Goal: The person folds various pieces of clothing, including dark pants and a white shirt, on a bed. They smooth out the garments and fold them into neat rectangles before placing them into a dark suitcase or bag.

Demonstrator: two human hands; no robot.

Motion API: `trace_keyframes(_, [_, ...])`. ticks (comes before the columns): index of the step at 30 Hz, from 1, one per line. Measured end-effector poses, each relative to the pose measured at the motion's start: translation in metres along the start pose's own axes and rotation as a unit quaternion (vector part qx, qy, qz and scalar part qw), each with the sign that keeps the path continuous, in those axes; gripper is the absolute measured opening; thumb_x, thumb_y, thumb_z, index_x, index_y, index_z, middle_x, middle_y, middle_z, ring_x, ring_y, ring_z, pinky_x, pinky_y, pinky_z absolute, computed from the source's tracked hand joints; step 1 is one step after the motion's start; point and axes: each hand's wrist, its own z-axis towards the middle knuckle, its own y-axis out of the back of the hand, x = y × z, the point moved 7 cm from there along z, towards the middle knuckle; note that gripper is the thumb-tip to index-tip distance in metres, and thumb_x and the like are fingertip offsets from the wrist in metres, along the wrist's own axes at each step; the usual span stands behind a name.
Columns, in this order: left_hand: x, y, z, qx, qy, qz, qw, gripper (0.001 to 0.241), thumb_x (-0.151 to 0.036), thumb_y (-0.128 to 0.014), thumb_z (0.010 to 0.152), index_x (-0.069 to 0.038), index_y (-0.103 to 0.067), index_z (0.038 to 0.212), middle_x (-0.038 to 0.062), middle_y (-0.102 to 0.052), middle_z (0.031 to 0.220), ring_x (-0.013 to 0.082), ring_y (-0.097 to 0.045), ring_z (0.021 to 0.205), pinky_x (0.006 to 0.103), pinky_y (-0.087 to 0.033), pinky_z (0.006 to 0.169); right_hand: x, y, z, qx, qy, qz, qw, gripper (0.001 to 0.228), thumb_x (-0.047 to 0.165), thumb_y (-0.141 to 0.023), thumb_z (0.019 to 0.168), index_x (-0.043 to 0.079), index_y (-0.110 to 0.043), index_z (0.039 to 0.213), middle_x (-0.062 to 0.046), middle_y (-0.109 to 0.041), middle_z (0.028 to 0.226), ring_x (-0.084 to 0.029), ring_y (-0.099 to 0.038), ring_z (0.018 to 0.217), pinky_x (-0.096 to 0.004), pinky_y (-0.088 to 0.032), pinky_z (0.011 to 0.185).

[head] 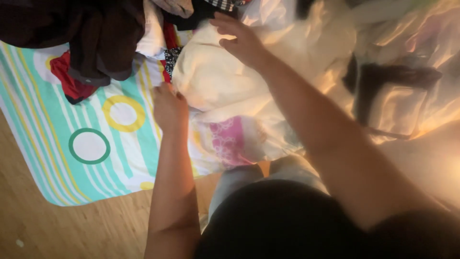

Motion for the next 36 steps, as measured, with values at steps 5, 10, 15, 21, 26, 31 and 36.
trace_keyframes(5, [-0.011,-0.037,-0.02,-0.041,-0.185,-0.194,0.963,0.028,-0.019,-0.065,0.097,-0.003,-0.061,0.12,0.019,-0.061,0.12,0.0381,-0.062,0.112,0.0472,-0.052,0.097,-0.105,-0.025,-0.07,0.055,-0.115,-0.271,0.954,0.015,0.019,-0.063,0.105,0.005,-0.067,0.109,-0.014,-0.067,0.108,-0.025,-0.066,0.095,-0.038,-0.053,0.079])
trace_keyframes(10, [-0.065,-0.082,-0.081,0.102,-0.319,-0.183,0.924,0.05,-0.021,-0.074,0.082,-0.006,-0.06,0.127,0.019,-0.06,0.121,0.0403,-0.06,0.114,0.0487,-0.05,0.1,-0.011,-0.058,-0.138,0.123,0.064,-0.415,0.899,0.049,0.043,-0.073,0.082,0.005,-0.07,0.113,-0.02,-0.064,0.113,-0.035,-0.063,0.101,-0.044,-0.051,0.086])
trace_keyframes(15, [-0.068,-0.106,-0.103,0.022,-0.349,-0.052,0.936,0.064,-0.025,-0.078,0.07,-0.005,-0.059,0.128,0.018,-0.061,0.126,0.0371,-0.057,0.118,0.0574,-0.039,0.098,-0.085,-0.041,-0.182,0.157,-0.116,-0.432,0.881,0.031,0.014,-0.071,0.082,0.014,-0.073,0.113,-0.01,-0.071,0.115,-0.033,-0.066,0.11,-0.048,-0.052,0.093])
trace_keyframes(21, [-0.048,-0.075,-0.09,0.019,-0.261,-0.059,0.963,0.043,-0.018,-0.076,0.074,-0.009,-0.064,0.114,0.013,-0.063,0.124,0.0337,-0.056,0.119,0.0542,-0.035,0.109,-0.043,-0.01,-0.177,0.096,-0.187,-0.164,0.964,0.028,0.021,-0.07,0.095,0.007,-0.065,0.118,-0.015,-0.069,0.111,-0.031,-0.067,0.105,-0.041,-0.053,0.091])
trace_keyframes(26, [-0.043,-0.014,-0.083,-0.051,-0.289,-0.094,0.951,0.032,-0.002,-0.066,0.078,-0.011,-0.063,0.109,0.007,-0.066,0.123,0.0289,-0.06,0.123,0.0525,-0.035,0.112,-0.034,-0.02,-0.181,0.14,-0.216,-0.138,0.956,0.036,0.019,-0.069,0.089,0.01,-0.061,0.123,-0.015,-0.07,0.115,-0.03,-0.068,0.109,-0.041,-0.053,0.094])
trace_keyframes(31, [-0.037,-0.007,-0.054,0.012,-0.291,-0.065,0.954,0.019,-0.001,-0.062,0.087,-0.012,-0.066,0.102,0.009,-0.07,0.106,0.0335,-0.065,0.105,0.0461,-0.049,0.097,0.003,-0.051,-0.167,0.191,-0.187,-0.221,0.938,0.051,0.02,-0.07,0.083,0.014,-0.06,0.133,-0.014,-0.069,0.125,-0.03,-0.066,0.113,-0.042,-0.051,0.096])
trace_keyframes(36, [-0.044,0.003,-0.022,0.166,-0.244,-0.186,0.937,0.017,-0.007,-0.059,0.094,-0.006,-0.066,0.11,0.021,-0.07,0.101,0.0425,-0.067,0.094,0.0503,-0.052,0.081,-0.06,-0.064,-0.167,0.228,-0.278,-0.241,0.901,0.051,0.033,-0.074,0.089,0.012,-0.063,0.134,-0.016,-0.069,0.127,-0.032,-0.066,0.117,-0.043,-0.05,0.101])
